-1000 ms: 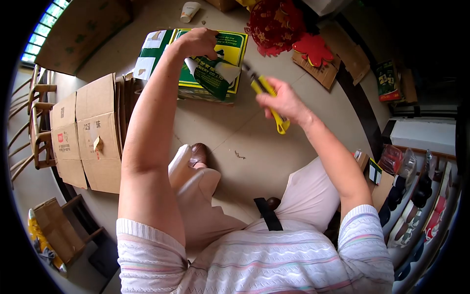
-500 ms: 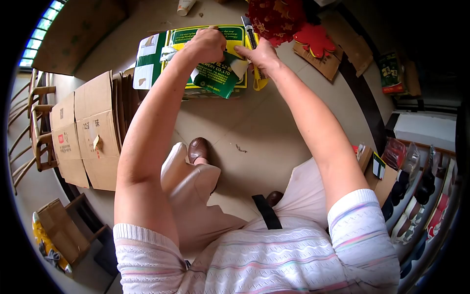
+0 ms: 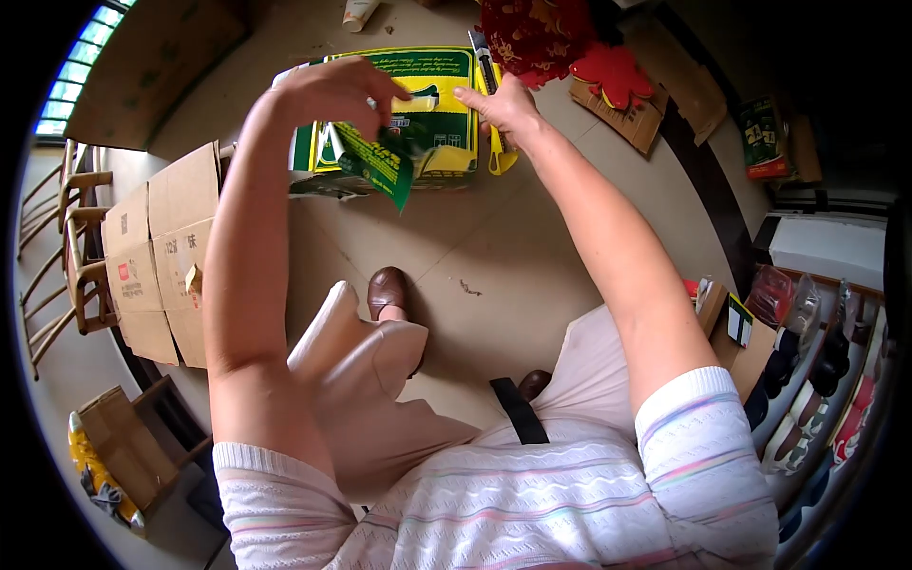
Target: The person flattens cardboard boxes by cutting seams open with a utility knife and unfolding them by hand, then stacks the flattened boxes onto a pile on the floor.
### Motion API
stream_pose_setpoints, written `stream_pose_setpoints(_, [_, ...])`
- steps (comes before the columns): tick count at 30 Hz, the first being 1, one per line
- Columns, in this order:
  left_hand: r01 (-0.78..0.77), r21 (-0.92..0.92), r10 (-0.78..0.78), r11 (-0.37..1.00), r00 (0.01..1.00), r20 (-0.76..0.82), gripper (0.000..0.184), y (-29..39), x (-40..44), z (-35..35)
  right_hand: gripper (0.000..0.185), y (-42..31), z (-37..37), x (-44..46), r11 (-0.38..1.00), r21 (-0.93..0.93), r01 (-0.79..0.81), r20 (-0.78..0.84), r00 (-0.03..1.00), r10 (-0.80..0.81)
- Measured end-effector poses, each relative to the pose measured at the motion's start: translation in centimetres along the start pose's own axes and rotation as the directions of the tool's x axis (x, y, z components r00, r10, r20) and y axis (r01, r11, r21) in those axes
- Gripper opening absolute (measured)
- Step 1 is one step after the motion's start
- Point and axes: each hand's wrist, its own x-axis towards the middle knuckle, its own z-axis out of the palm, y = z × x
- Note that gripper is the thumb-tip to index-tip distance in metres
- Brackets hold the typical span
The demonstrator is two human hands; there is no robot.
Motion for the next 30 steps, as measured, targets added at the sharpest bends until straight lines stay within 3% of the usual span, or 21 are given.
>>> stream_pose_setpoints(2, [-0.001,-0.062,0.005,0.998,0.998,0.065,0.016,0.3,-1.1,-0.8,0.052,0.0,0.0,-0.2,1.000,-0.003,0.024,-0.008,1.000,-0.024])
stream_pose_setpoints(3, [-0.032,-0.156,0.027,0.987,0.999,-0.029,0.022,0.3,-1.4,-0.3,0.053,-0.2,0.0,-0.3,1.000,-0.015,0.023,-0.006,1.000,-0.023])
stream_pose_setpoints(6, [0.292,-0.034,-0.292,0.956,0.957,0.009,0.037,1.5,1.2,1.0,0.056,-0.7,-0.1,-0.5,0.998,-0.057,0.027,0.004,1.000,-0.027])
stream_pose_setpoints(7, [0.260,0.106,-0.242,0.960,0.958,-0.156,0.046,1.6,2.4,1.8,0.057,-0.5,0.0,-0.4,0.997,-0.071,0.028,0.006,1.000,-0.028])
stream_pose_setpoints(8, [0.345,0.288,-0.240,0.894,0.908,-0.342,0.042,2.0,3.8,3.1,0.059,-0.4,-0.1,-0.2,0.996,-0.086,0.029,0.009,1.000,-0.028])
stream_pose_setpoints(10, [0.158,0.431,0.067,0.889,0.884,-0.462,0.048,1.6,4.5,5.7,0.049,-1.0,-0.9,-0.8,0.982,-0.180,0.056,0.031,0.998,-0.051])
stream_pose_setpoints(12, [0.256,0.375,-0.105,0.891,0.920,-0.377,0.069,2.6,4.7,6.3,0.041,-1.8,-2.3,-2.2,0.982,-0.184,0.034,0.005,0.999,-0.033])
stream_pose_setpoints(13, [0.243,0.383,-0.103,0.891,0.931,-0.350,0.079,2.0,5.0,6.2,0.046,-1.8,-3.5,-2.8,0.996,-0.060,-0.060,0.060,0.996,0.063])
stream_pose_setpoints(16, [0.171,0.379,-0.005,0.909,0.917,-0.400,0.082,0.9,5.3,6.3,0.046,-1.2,-6.3,-5.2,0.995,-0.024,-0.097,0.138,0.985,0.099])
stream_pose_setpoints(23, [0.166,0.433,-0.023,0.886,0.948,-0.316,0.103,0.9,5.7,6.2,0.056,-2.3,-7.1,-8.4,0.991,-0.032,-0.129,0.334,0.933,0.132])
stream_pose_setpoints(30, [0.176,0.422,-0.052,0.889,0.956,-0.290,0.108,1.7,5.3,6.1,0.055,-3.7,-6.2,-8.5,0.998,-0.057,0.028,0.293,0.956,-0.011])
